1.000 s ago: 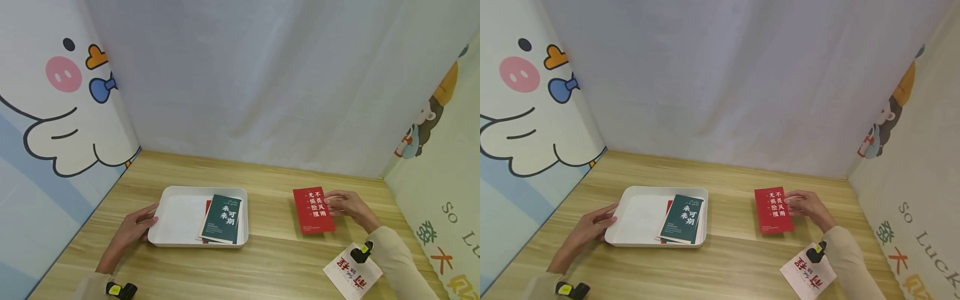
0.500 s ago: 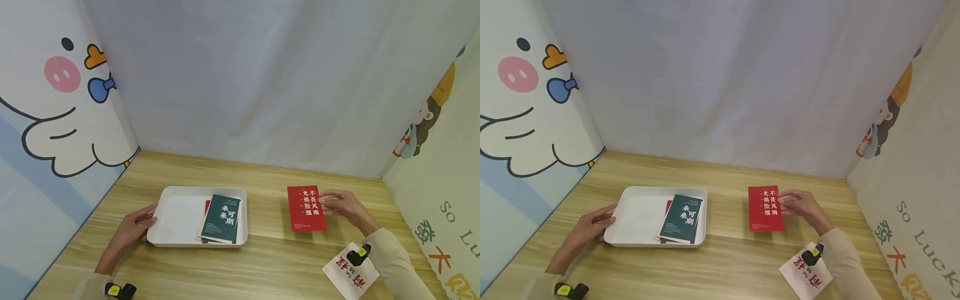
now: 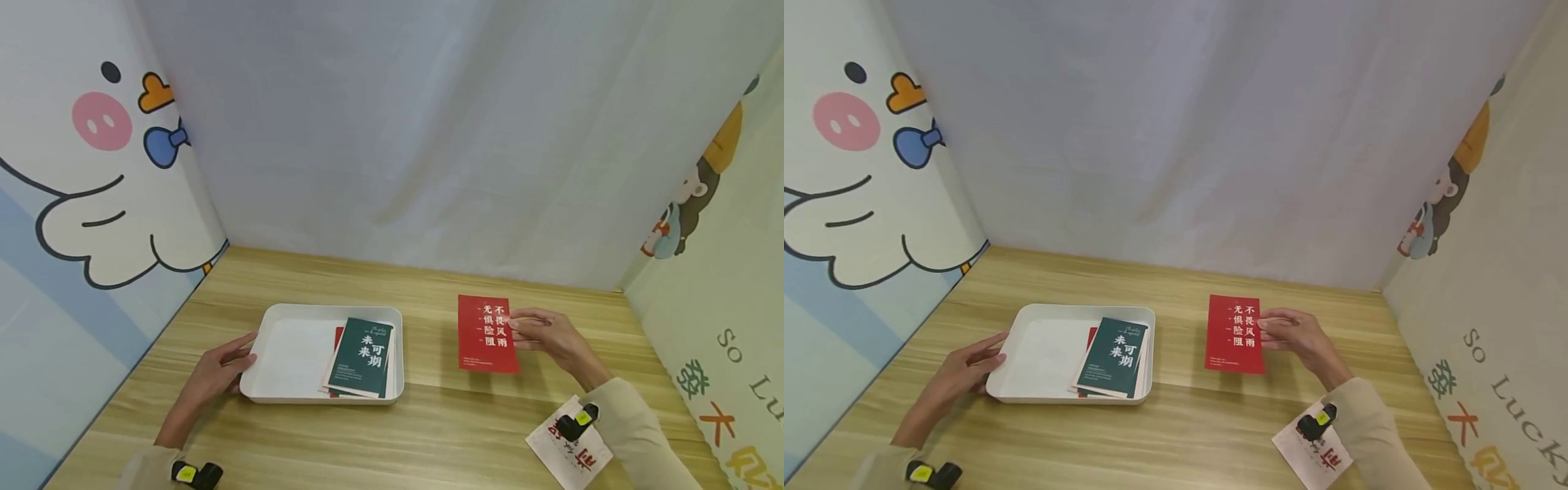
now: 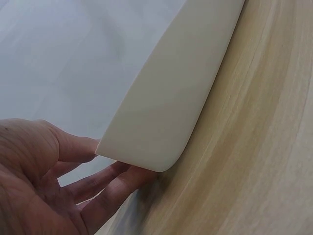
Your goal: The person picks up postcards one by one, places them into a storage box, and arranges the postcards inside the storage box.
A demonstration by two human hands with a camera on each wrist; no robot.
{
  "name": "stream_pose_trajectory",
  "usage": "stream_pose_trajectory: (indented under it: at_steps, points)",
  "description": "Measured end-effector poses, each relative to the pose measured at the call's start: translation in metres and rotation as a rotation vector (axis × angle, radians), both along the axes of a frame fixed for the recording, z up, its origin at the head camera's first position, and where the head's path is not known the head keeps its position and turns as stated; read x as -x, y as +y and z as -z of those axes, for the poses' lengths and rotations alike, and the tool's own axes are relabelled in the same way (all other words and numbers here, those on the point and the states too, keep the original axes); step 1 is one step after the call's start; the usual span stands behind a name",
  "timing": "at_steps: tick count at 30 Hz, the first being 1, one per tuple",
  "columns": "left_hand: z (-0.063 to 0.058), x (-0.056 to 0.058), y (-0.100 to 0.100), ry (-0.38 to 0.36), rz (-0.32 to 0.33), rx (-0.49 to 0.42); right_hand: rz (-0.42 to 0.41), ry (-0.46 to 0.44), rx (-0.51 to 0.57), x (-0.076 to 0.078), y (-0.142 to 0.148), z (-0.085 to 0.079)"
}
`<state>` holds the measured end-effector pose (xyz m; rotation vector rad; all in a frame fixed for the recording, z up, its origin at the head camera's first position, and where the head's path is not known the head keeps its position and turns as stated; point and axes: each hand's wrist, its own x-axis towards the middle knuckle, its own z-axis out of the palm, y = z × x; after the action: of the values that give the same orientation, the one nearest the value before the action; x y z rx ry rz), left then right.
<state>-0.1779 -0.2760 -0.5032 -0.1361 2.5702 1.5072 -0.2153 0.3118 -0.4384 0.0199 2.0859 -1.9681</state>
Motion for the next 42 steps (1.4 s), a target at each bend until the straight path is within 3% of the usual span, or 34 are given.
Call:
stream_pose_trajectory:
  at_steps: [9,25,32,36,42]
  points:
    - [-0.003,0.000,0.000,0.017,0.008,-0.010,0.004,-0.001,0.112,-0.004,-0.029,-0.005]
    - [-0.003,0.003,-0.003,0.004,0.004,0.002,-0.026,0.001,0.088,0.006,-0.103,-0.001]
    - [0.001,-0.001,-0.007,0.059,0.008,0.021,0.002,0.014,0.128,0.007,-0.142,0.009]
    - [0.003,-0.004,-0.005,0.032,0.000,0.029,0.000,0.008,0.132,0.007,-0.161,0.016]
    - [0.003,-0.001,-0.002,0.042,0.002,0.010,0.010,0.000,0.126,0.007,-0.175,0.024]
